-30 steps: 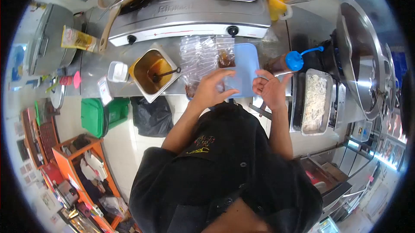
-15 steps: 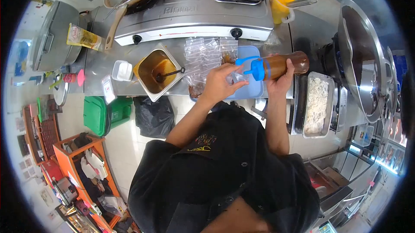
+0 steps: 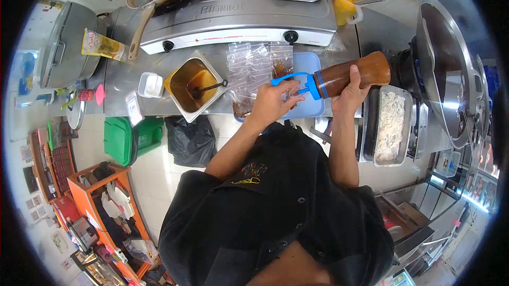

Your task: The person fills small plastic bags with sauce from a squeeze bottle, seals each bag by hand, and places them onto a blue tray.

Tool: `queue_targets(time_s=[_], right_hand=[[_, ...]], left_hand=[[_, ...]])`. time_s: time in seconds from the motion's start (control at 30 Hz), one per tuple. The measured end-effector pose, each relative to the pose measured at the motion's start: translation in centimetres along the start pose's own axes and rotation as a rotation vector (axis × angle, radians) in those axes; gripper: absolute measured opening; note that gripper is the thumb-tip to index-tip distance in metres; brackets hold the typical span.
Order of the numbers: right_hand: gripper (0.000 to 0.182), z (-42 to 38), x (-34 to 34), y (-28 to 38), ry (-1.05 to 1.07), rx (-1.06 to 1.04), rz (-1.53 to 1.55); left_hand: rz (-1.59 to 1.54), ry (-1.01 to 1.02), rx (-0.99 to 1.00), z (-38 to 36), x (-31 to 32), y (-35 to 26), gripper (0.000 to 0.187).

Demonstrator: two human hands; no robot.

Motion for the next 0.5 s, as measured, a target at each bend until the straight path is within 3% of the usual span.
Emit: queue_targets(time_s=[0.03,0.1,0.13,0.2,0.23,0.3,0.33,0.37,0.43,0.47,0.5], right_hand=[[0.061,-0.1,-0.2,0.0,-0.002,0.000,-0.001],[0.042,0.0,-0.9,-0.9,0.011,0.289,0.116],[0.042,0.5,-1.4,-1.1,0.010,0.275,0.116],[0.046,1.4,-3.3,-3.0,-0.161,0.516,0.372],[0.046,2.2,-4.1,-3.4,-0.158,0.500,0.374],[0.050,3.4,-6.4,-5.4,-0.213,0.737,0.651],[0.056,5.6,-9.0,-7.4,-0.271,0.903,0.905],[0.056,5.9,-8.7,-6.1,-0.272,0.909,0.904],[0.057,5.1,-7.7,-4.4,-0.506,1.281,1.146],[0.063,4.6,-7.9,-4.9,-0.309,1.160,1.090],[0.063,3.2,-8.2,-5.4,-0.308,1.169,1.089]], left_hand=[[-0.001,0.002,-0.001,-0.1,-0.1,-0.3,0.040],[-0.195,-0.017,-0.096,0.1,-0.2,-0.7,0.037],[-0.203,-0.013,-0.085,0.1,0.0,-0.8,0.037],[-0.347,-0.082,-0.129,0.1,0.1,-0.5,0.034],[-0.355,-0.077,-0.116,0.2,0.1,-0.7,0.034],[-0.578,-0.059,-0.244,0.1,0.4,-0.6,0.035],[-0.578,-0.060,-0.244,0.2,0.4,-0.6,0.035],[-0.534,-0.053,-0.226,0.3,0.3,-0.6,0.036],[-0.482,-0.049,-0.218,0.2,0.0,-0.8,0.037],[-0.496,-0.039,-0.230,0.4,-0.1,-1.0,0.038],[-0.509,-0.031,-0.238,0.6,-0.1,-1.1,0.039]])
Point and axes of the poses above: each hand's wrist, its own z-axis towards the middle knuckle, its own x-axis out of the palm, y = z × x, the point moved 3 cm from there along z, towards the middle knuckle, and after that the axes turned 3 degrees about -x, right-handed, at the moved point
